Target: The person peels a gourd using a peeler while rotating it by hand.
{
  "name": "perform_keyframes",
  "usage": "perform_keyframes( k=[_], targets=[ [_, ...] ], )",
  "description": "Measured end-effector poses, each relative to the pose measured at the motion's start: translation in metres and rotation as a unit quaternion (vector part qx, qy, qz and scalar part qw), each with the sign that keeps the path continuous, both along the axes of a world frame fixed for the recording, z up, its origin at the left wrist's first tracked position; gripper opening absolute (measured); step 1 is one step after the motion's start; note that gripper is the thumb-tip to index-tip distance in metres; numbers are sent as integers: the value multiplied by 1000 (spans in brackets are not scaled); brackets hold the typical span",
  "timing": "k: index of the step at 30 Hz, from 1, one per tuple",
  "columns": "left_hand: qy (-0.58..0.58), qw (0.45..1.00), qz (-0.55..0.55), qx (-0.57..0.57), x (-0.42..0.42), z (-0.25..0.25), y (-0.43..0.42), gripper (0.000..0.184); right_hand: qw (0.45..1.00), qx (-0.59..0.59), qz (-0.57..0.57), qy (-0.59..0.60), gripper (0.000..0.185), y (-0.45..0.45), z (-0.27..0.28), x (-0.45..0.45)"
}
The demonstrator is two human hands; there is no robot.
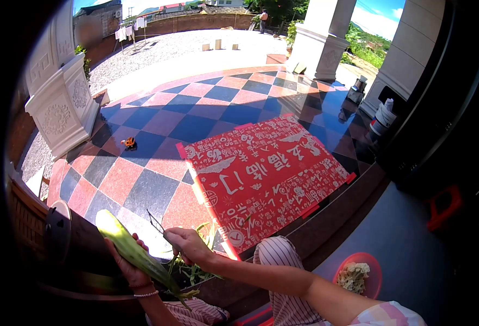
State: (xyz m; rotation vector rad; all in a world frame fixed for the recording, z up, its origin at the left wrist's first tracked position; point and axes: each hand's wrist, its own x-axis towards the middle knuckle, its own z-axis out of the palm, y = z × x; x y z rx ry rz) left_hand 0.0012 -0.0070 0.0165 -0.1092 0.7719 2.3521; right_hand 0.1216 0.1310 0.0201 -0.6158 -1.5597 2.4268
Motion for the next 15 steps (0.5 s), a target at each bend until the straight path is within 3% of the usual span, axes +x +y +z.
perform_keyframes(
  k=[15],
  targets=[
    [-19,1000,0,17,-1,-3,0,58,1000,9,3,8,28,0,1,1]
  ],
)
